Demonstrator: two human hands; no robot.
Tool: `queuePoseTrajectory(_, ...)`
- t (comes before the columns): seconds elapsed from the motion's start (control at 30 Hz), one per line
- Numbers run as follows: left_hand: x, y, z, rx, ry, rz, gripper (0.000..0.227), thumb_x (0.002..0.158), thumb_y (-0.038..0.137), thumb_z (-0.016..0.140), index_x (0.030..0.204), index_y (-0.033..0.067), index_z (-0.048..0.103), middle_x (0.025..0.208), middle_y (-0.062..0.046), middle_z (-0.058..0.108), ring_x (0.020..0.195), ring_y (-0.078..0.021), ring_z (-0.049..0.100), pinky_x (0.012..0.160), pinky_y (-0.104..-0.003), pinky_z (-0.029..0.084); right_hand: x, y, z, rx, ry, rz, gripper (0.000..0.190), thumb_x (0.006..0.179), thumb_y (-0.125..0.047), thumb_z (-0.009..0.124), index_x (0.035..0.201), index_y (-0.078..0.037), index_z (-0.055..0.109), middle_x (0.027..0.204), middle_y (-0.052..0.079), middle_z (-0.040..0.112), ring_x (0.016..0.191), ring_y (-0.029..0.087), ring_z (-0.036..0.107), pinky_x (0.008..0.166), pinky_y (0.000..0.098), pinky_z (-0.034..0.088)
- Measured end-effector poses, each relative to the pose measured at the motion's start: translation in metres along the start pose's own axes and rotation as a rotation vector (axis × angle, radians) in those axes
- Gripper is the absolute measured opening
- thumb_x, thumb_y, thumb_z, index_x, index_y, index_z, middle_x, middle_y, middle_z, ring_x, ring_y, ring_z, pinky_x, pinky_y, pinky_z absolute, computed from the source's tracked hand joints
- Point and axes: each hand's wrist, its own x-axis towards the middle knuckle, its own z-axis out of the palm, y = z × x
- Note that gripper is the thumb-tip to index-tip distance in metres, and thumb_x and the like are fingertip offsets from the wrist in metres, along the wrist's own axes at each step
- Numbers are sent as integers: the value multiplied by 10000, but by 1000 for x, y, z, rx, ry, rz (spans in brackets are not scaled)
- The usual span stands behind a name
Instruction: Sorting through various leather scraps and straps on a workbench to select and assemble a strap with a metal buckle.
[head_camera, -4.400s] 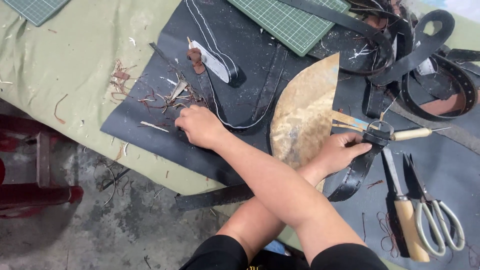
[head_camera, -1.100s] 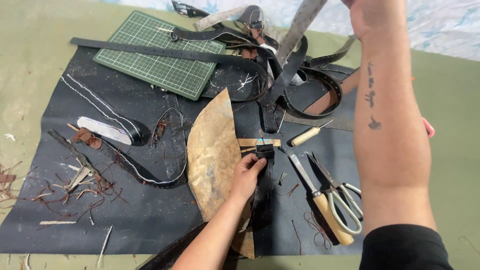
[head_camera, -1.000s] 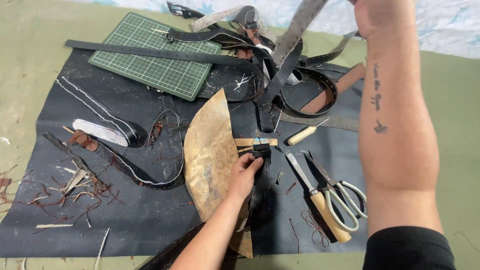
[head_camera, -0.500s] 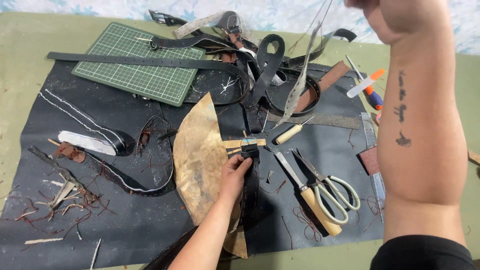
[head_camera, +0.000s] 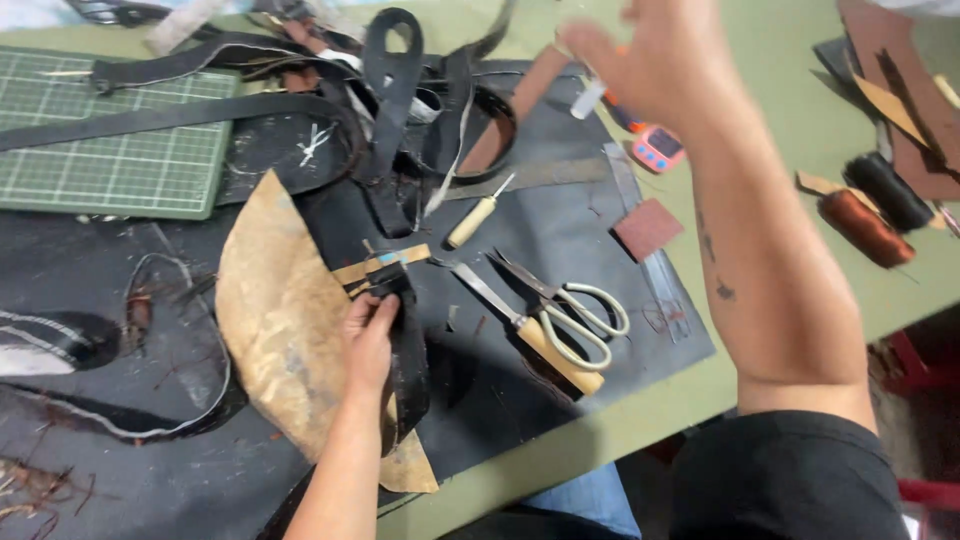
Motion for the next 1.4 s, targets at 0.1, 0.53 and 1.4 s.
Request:
queuePoseTrajectory(0.1, -11, 23, 6, -37, -54, 4, 141, 947, 149, 737, 823, 169, 673, 848, 45, 712, 809, -68, 642, 753, -242, 533, -66, 15, 0, -5, -143, 87, 405, 978, -241, 775, 1350, -105, 689, 1156, 137, 672, 991, 311, 606, 789, 460, 459)
queuePoseTrajectory(0.53, -8, 20, -5, 2, -128, 103, 63, 978, 139, 713, 918, 158, 710, 981, 30, 741, 951, -91, 676, 907, -273, 563, -282, 56, 40, 131, -598, 837, 474, 913, -369, 695, 1353, -197, 659, 1368, 33, 677, 1244, 215, 633, 1015, 415, 510)
queuePoseTrajectory(1.4, -30, 63, 27, 42, -18, -95, 170, 904, 248, 758, 782, 229, 640, 782, 104, 630, 789, -67, 588, 802, -260, 471, -298, -90, 192, 341, -113, 103, 119, 892, -187, 733, 1001, -168, 778, 957, -41, 781, 872, 127, 733, 851, 248, 538)
